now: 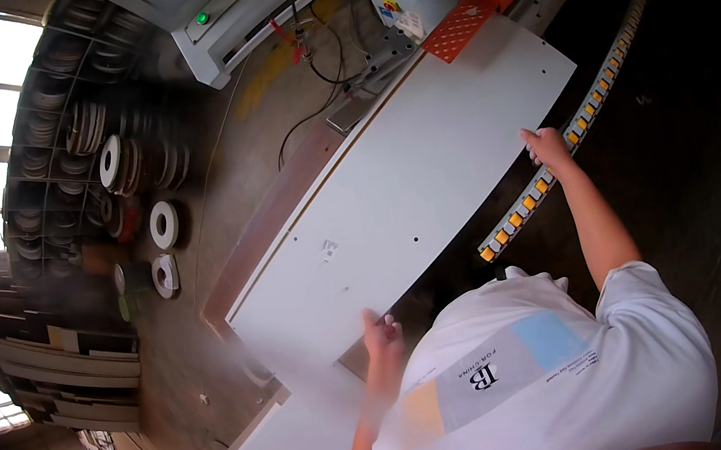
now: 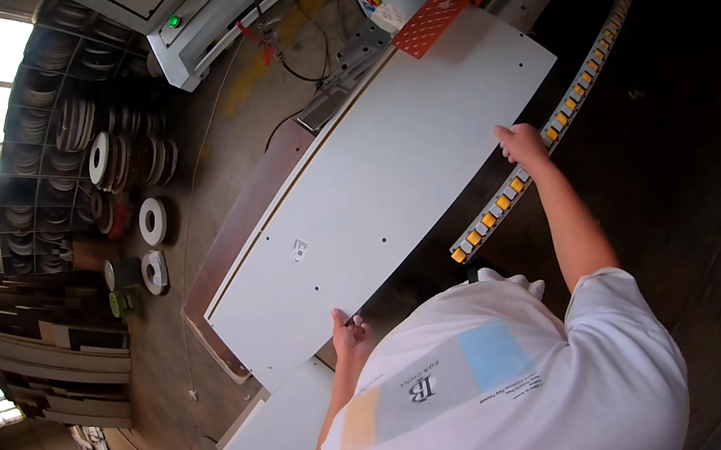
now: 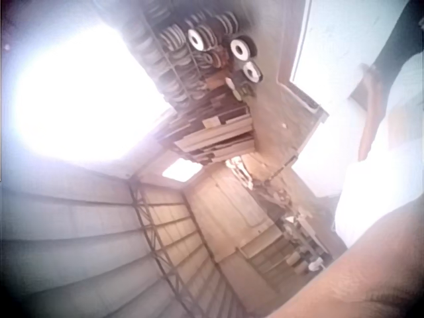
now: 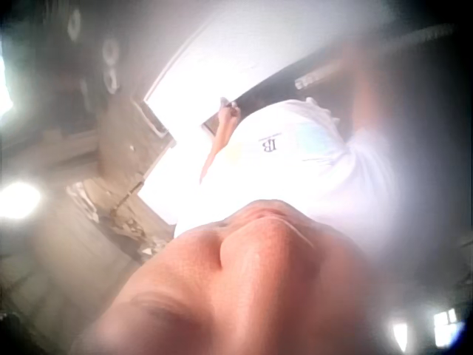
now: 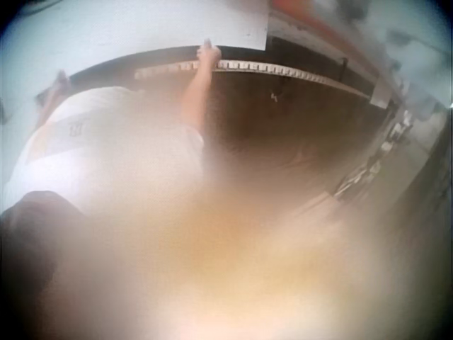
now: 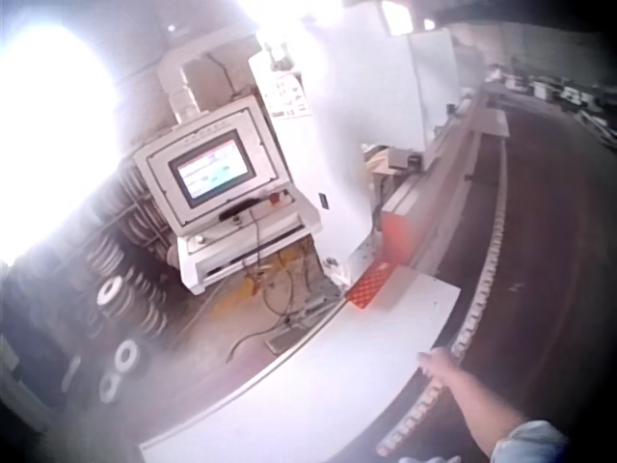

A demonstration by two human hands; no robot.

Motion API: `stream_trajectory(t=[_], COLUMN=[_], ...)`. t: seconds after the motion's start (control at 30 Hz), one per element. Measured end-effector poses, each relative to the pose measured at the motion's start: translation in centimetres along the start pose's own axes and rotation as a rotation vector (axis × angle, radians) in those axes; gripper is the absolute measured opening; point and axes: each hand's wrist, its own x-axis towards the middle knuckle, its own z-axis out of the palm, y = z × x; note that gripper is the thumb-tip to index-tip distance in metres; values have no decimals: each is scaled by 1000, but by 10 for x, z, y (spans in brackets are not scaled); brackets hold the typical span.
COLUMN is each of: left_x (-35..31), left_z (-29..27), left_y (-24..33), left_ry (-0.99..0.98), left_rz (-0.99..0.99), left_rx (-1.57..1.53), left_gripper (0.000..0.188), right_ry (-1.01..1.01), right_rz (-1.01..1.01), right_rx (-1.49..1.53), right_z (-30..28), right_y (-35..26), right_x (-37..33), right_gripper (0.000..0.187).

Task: The person repeatedly picks up large white rectangular panels from a stack and places them onto a conveyor belt of a processing machine. The person handles the panels one at a time, lifting them and sliding them into the machine's intake area.

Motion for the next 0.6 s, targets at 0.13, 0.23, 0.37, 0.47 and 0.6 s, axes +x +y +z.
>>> stream_trajectory(t=[0.13,0.23,0.37,0.47,0.6], left_x=[-7,-19,-7,-24,-19], left_z=[34,64,68,82,62], left_y=[-17,-25,-38,-41,-33], left_ry=[-71,-142,-228,-349,-403], left_rz=[-40,-105,-167,-161,-150], left_rx=[-19,-3,59,318,410], left_gripper=[28,28,31,35,39], right_ry=[13,92,144,102,-42], right_rz=[0,3,60,91,75], right_rx=[-51,-82,-116,-146,-195], right_z=[-30,-45,-41,-21,22], right_y=[3,6,6,-4,-16], right_x=[28,49,49,26,-33], right_gripper=[46,49,51,52,49])
